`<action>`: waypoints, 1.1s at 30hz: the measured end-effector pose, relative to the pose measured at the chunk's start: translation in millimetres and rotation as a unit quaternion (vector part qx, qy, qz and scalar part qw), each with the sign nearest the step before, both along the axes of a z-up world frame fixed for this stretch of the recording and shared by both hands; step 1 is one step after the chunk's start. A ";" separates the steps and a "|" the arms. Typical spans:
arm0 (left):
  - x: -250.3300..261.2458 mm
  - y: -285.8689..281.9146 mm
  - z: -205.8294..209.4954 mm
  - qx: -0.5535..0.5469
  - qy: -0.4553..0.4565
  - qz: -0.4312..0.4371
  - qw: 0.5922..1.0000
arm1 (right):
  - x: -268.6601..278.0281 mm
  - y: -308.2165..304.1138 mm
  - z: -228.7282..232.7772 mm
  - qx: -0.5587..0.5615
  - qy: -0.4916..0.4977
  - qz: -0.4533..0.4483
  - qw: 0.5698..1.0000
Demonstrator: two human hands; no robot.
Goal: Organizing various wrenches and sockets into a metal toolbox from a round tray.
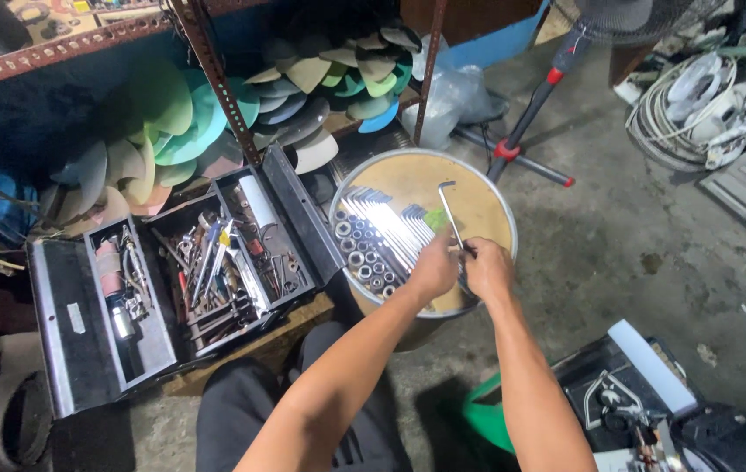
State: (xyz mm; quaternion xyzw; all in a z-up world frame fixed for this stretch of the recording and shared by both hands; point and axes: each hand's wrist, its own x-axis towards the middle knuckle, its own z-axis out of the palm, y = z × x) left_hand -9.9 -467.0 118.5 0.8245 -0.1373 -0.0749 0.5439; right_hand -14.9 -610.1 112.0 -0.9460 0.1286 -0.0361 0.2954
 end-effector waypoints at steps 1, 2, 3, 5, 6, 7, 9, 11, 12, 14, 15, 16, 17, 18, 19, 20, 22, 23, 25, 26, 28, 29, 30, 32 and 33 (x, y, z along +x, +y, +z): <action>5.9 -3.7 4.7 -0.002 -0.004 0.002 1.000 | 8.7 -2.8 5.1 -0.002 -0.004 0.002 1.000; 6.8 -9.2 7.1 0.082 -0.051 -0.015 0.995 | 11.4 -7.3 7.8 -0.032 0.016 0.000 0.999; 8.0 -15.0 9.2 0.164 -0.097 -0.031 0.981 | 14.3 -12.1 10.1 -0.062 0.037 -0.002 0.997; 12.4 -22.6 5.3 0.257 -0.104 -0.065 0.958 | 25.1 -20.0 2.3 -0.080 0.048 -0.003 0.996; 16.1 -24.9 4.9 0.353 -0.113 -0.094 0.924 | 32.3 -22.6 -0.3 -0.093 0.057 -0.001 0.994; 19.3 -29.3 0.5 0.351 -0.114 -0.095 0.925 | 33.9 -25.0 -1.3 -0.095 0.056 -0.003 0.994; 27.9 -34.8 -7.9 0.411 -0.110 -0.111 0.898 | 40.8 -26.7 -3.0 -0.101 0.062 -0.001 0.993; 33.1 -38.9 -15.0 0.422 -0.100 -0.117 0.894 | 53.0 -33.9 -21.4 -0.123 0.072 -0.002 0.990; 38.3 -39.7 -17.8 0.433 -0.088 -0.124 0.888 | 62.3 -36.3 -29.8 -0.143 0.085 -0.004 0.986; 41.1 -39.1 -15.2 0.436 -0.079 -0.120 0.888 | 68.2 -33.4 -23.9 -0.146 0.100 0.000 0.984; 40.8 -38.7 -15.3 0.440 -0.069 -0.121 0.887 | 69.3 -31.9 -22.7 -0.147 0.119 0.001 0.982; 43.2 -37.3 -18.0 0.439 -0.067 -0.119 0.888 | 74.3 -32.7 -27.3 -0.148 0.119 0.004 0.982; 46.0 -35.8 -20.6 0.437 -0.068 -0.119 0.889 | 79.5 -33.5 -31.9 -0.152 0.122 0.004 0.981; 50.0 -36.0 -21.5 0.434 -0.072 -0.120 0.890 | 85.5 -36.2 -34.3 -0.156 0.123 0.001 0.980; 51.9 -35.3 -22.5 0.433 -0.073 -0.118 0.891 | 87.7 -37.6 -35.2 -0.158 0.122 0.002 0.980; 54.1 -33.3 -24.2 0.434 -0.075 -0.115 0.891 | 90.6 -37.7 -37.1 -0.158 0.122 0.007 0.980; 56.8 -30.9 -25.2 0.434 -0.074 -0.111 0.891 | 95.8 -38.1 -39.7 -0.158 0.123 0.015 0.980; 57.4 -30.4 -24.6 0.432 -0.082 -0.108 0.892 | 98.2 -38.3 -40.4 -0.159 0.119 0.018 0.980; 62.6 -29.1 -29.8 0.431 -0.086 -0.105 0.892 | 105.0 -36.3 -42.9 -0.159 0.118 0.025 0.980; 65.3 -29.9 -36.5 0.428 -0.094 -0.105 0.893 | 107.0 -36.1 -45.5 -0.162 0.123 0.031 0.978; 69.3 -30.5 -45.7 0.427 -0.100 -0.105 0.893 | 110.5 -34.2 -48.9 -0.164 0.131 0.037 0.977; 70.8 -30.4 -47.9 0.425 -0.106 -0.101 0.893 | 112.1 -32.7 -49.5 -0.169 0.124 0.044 0.977; 71.0 -31.4 -50.8 0.424 -0.112 -0.098 0.893 | 111.7 -32.6 -51.0 -0.173 0.118 0.048 0.977; 67.9 -29.2 -49.5 0.420 -0.114 -0.096 0.895 | 111.4 -31.2 -53.3 -0.171 0.119 0.050 0.977; 66.5 -28.7 -48.4 0.414 -0.120 -0.090 0.898 | 111.4 -31.1 -54.0 -0.172 0.117 0.053 0.977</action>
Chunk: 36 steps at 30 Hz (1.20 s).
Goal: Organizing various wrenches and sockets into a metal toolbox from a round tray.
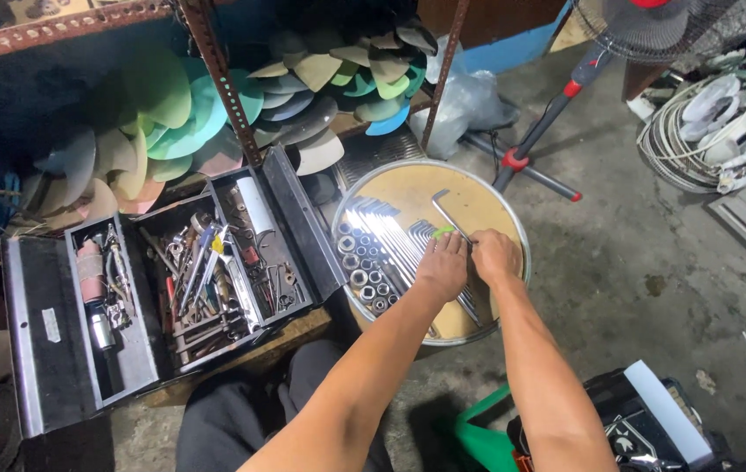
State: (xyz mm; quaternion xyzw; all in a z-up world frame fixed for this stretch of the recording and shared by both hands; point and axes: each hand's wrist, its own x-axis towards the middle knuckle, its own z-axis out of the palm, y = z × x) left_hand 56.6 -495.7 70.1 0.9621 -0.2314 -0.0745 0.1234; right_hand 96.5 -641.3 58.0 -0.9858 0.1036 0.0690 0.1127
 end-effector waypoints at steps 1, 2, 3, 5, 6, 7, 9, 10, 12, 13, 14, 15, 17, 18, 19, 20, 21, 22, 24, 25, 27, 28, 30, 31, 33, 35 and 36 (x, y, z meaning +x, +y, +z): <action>-0.2 -0.1 -2.5 0.001 0.003 -0.003 1.000 | -2.6 2.0 3.1 0.001 0.003 -0.003 1.000; -0.5 -0.2 -4.8 0.002 -0.006 0.000 1.000 | -5.3 3.9 6.4 0.008 0.000 0.005 1.000; 1.4 0.5 -6.2 0.002 -0.016 0.004 1.000 | -5.5 6.5 10.7 0.015 -0.004 0.013 1.000; 5.2 -3.5 -12.2 0.005 -0.025 0.007 1.000 | -11.8 6.0 16.3 0.026 -0.016 0.034 0.999; 5.3 -5.7 -15.9 0.005 -0.034 0.012 0.999 | -16.5 5.5 18.4 0.035 -0.028 0.057 0.997; 5.9 -4.9 -13.6 0.006 -0.033 0.008 0.999 | -18.2 4.1 18.7 0.036 -0.027 0.053 0.998; 8.3 -2.8 -7.4 0.015 -0.006 0.006 1.000 | -20.1 1.9 20.9 0.045 -0.039 0.084 0.995; 7.3 -2.9 -6.5 0.016 -0.005 0.004 1.000 | -22.6 -1.7 16.0 0.046 -0.039 0.082 0.995; 8.5 -2.2 -3.5 0.020 -0.005 0.004 1.000 | -24.3 -7.7 7.0 0.075 -0.056 0.076 0.993; 9.6 -2.3 -5.3 0.020 -0.005 0.004 1.000 | -24.9 -6.9 8.3 0.075 -0.056 0.077 0.993; 10.7 -2.6 -7.2 0.018 -0.001 0.003 1.000 | -25.5 -6.2 9.6 0.079 -0.060 0.079 0.992; 11.4 -3.3 -9.0 0.016 0.002 -0.001 1.000 | -27.0 -6.0 10.7 0.083 -0.065 0.079 0.991; 13.0 -3.5 -7.5 0.021 0.006 -0.004 1.000 | -18.0 -12.2 -4.0 0.072 -0.072 0.085 0.991; 13.6 -3.8 -6.9 0.026 0.010 -0.005 1.000 | -13.8 -15.4 -11.6 0.060 -0.079 0.092 0.991; 12.5 -3.2 -3.8 0.026 0.010 -0.008 1.000 | -13.1 -14.0 -10.7 0.061 -0.079 0.090 0.991; 11.3 -2.6 -0.5 0.030 0.026 -0.007 0.999 | -12.5 -12.6 -9.6 0.066 -0.085 0.095 0.990; 11.6 -1.8 3.4 0.034 0.040 -0.006 0.999 | -10.0 -11.0 -7.8 0.071 -0.092 0.101 0.988; 12.0 -2.6 5.5 0.034 0.039 -0.008 0.999 | -10.4 -8.6 -2.5 0.071 -0.093 0.100 0.988; 11.0 -1.2 8.5 0.042 0.052 -0.007 0.998 | -12.4 -0.7 6.5 0.074 -0.091 0.105 0.988; 10.5 -0.7 10.6 0.043 0.050 -0.006 0.998 | -10.0 -1.5 4.5 0.074 -0.092 0.105 0.987; 9.1 0.0 15.0 0.049 0.055 -0.008 0.997 | -5.8 -3.4 0.9 0.102 -0.093 0.110 0.984; 10.0 -0.2 16.0 0.049 0.054 -0.007 0.997 | -3.6 -4.3 -1.8 0.102 -0.093 0.111 0.984; 9.5 -1.3 17.1 0.050 0.058 -0.006 0.997 | -1.5 -6.8 -7.9 0.095 -0.092 0.122 0.984; 9.8 -1.1 16.7 0.050 0.058 -0.005 0.997 | 0.2 -7.5 -9.5 0.095 -0.092 0.122 0.984; 10.6 -0.5 15.6 0.060 0.055 -0.011 0.997 | 3.5 -8.4 -13.1 0.072 -0.093 0.136 0.984; 9.5 0.5 18.7 0.053 0.057 -0.010 0.997 | 4.6 -10.6 -18.4 0.074 -0.094 0.134 0.984; 8.9 1.3 20.2 0.046 0.060 -0.009 0.997 | 5.3 -11.5 -21.0 0.077 -0.095 0.132 0.984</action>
